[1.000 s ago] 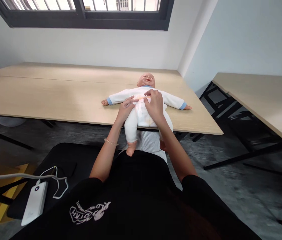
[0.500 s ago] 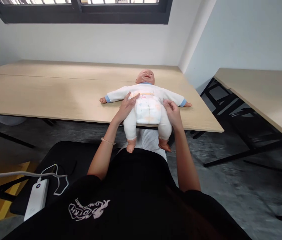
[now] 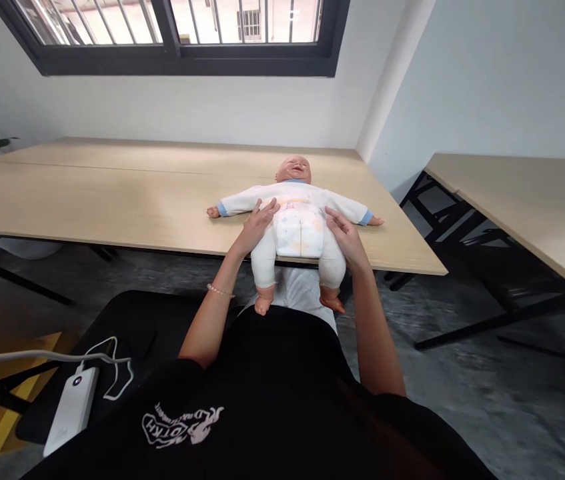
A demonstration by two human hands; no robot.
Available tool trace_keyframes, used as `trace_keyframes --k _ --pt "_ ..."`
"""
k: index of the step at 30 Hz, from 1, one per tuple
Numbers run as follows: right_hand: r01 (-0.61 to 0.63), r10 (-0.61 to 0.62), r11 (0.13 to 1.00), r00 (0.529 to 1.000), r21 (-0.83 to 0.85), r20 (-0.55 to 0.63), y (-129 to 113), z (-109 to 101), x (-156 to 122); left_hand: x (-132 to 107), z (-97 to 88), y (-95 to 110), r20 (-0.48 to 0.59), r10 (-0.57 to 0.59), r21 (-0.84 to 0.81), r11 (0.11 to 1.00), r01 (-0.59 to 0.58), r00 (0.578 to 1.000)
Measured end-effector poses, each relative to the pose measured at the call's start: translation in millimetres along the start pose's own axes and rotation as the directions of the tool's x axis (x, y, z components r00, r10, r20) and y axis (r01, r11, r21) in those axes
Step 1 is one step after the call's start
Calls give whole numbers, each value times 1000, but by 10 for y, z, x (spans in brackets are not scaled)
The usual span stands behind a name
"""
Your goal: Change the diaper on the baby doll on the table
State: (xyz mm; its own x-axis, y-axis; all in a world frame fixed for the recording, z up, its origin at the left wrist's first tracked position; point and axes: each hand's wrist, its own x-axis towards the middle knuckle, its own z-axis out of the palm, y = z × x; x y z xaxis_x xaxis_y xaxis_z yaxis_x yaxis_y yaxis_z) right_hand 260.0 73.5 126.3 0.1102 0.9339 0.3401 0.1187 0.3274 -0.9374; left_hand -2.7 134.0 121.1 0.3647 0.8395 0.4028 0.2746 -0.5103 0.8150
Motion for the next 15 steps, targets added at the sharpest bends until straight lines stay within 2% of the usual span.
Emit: trace_keyframes --k 5,10,13,15 --pt "19 -18 1000 999 -4 45 -7 29 22 10 13 -21 6 -67 -56 996 68 998" --pt "-5 5 1000 996 3 87 -41 74 -28 16 19 -41 18 16 -144 989 -13 1000" --pt "-20 20 1000 996 1 90 -49 96 -65 14 22 -52 4 -33 -141 990 34 999" --pt "-45 45 999 995 -7 86 -43 111 -75 11 18 -65 -44 -71 -155 986 63 997"
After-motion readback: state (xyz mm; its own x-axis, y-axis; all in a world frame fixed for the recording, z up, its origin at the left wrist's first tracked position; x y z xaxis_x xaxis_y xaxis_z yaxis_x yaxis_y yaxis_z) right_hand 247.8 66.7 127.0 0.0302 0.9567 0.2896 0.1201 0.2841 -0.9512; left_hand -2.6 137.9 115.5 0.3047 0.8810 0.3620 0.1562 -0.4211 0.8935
